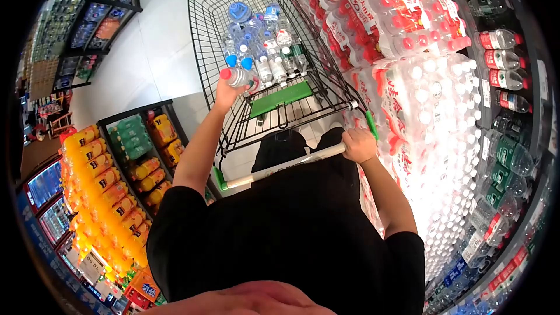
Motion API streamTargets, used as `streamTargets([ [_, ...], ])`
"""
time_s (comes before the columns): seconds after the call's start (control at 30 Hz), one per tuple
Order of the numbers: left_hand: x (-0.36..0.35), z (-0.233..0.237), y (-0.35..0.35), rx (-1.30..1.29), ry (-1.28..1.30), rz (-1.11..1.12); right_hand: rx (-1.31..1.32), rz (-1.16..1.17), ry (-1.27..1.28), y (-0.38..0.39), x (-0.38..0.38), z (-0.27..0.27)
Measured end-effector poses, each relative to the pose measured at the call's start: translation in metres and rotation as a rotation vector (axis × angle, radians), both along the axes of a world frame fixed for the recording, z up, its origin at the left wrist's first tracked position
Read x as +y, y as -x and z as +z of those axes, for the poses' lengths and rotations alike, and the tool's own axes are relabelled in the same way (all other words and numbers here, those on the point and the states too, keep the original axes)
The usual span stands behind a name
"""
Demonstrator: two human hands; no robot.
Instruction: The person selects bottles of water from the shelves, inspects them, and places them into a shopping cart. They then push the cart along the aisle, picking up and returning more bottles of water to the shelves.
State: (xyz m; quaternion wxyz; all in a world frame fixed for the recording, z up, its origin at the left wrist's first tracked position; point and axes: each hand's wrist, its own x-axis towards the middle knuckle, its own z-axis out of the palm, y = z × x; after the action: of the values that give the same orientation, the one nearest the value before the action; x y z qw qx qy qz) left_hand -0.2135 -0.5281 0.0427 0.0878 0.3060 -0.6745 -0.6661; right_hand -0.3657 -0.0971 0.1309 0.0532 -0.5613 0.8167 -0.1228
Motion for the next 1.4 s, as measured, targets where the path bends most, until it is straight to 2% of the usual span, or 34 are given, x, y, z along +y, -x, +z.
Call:
streamTargets([
  [0.03,0.01,0.033,0.0,0.006,0.066,0.032,-0.013,-0.002,0.007,-0.003,0.0,0.0],
  [0.13,0.043,0.089,-0.007,0.124,-0.239,0.302,-0.084,0.013,-0.026,-0.004,0.0,0.004],
  [0.23,0.076,0.13,-0.022,0.284,-0.462,0.385,-0.214,0.073,0.108,0.0,-0.008,0.025],
  [0.27,0.088,0.134,-0.029,0.378,-0.587,0.433,-0.313,0.093,0.061,0.005,-0.008,0.039],
  [0.3,0.112,0.16,-0.023,0.432,-0.532,0.472,-0.517,0.037,0.106,0.008,-0.005,0.038],
  [0.37,0.138,0.18,-0.01,0.58,-0.653,0.495,-0.925,-0.082,0.182,0.017,0.005,0.031],
  [0.4,0.154,0.194,-0.003,0.563,-0.77,0.534,-1.125,-0.128,0.178,0.023,0.011,0.038],
  [0.43,0.158,0.188,0.001,0.658,-0.949,0.418,-1.161,-0.168,0.217,0.028,0.015,0.047],
  [0.53,0.19,0.213,0.023,0.722,-0.924,0.259,-1.234,-0.26,0.342,0.032,0.033,0.07],
  [0.6,0.21,0.226,0.041,0.732,-0.901,0.145,-1.203,-0.228,0.299,0.04,0.048,0.089],
  [0.8,0.268,0.255,0.092,0.669,-0.933,0.069,-1.152,-0.121,0.439,0.054,0.094,0.101],
  [0.93,0.3,0.282,0.12,0.476,-0.894,0.11,-1.343,-0.135,0.55,0.071,0.121,0.099],
  [1.03,0.319,0.306,0.14,0.335,-0.833,0.106,-1.757,-0.07,1.023,0.075,0.126,0.089],
  [1.07,0.324,0.31,0.146,0.316,-0.806,0.079,-1.813,-0.016,0.987,0.083,0.133,0.082],
  [1.17,0.34,0.322,0.158,0.311,-0.745,-0.032,-1.596,-0.306,0.868,0.079,0.12,0.127],
  [1.2,0.345,0.323,0.162,0.326,-0.746,-0.047,-1.5,-0.222,0.929,0.075,0.115,0.131],
  [1.27,0.355,0.323,0.169,0.376,-0.761,-0.051,-1.497,-0.232,0.959,0.064,0.104,0.145],
  [1.4,0.375,0.33,0.173,0.425,-0.458,-0.047,-1.425,-0.22,0.854,0.057,0.105,0.154],
])
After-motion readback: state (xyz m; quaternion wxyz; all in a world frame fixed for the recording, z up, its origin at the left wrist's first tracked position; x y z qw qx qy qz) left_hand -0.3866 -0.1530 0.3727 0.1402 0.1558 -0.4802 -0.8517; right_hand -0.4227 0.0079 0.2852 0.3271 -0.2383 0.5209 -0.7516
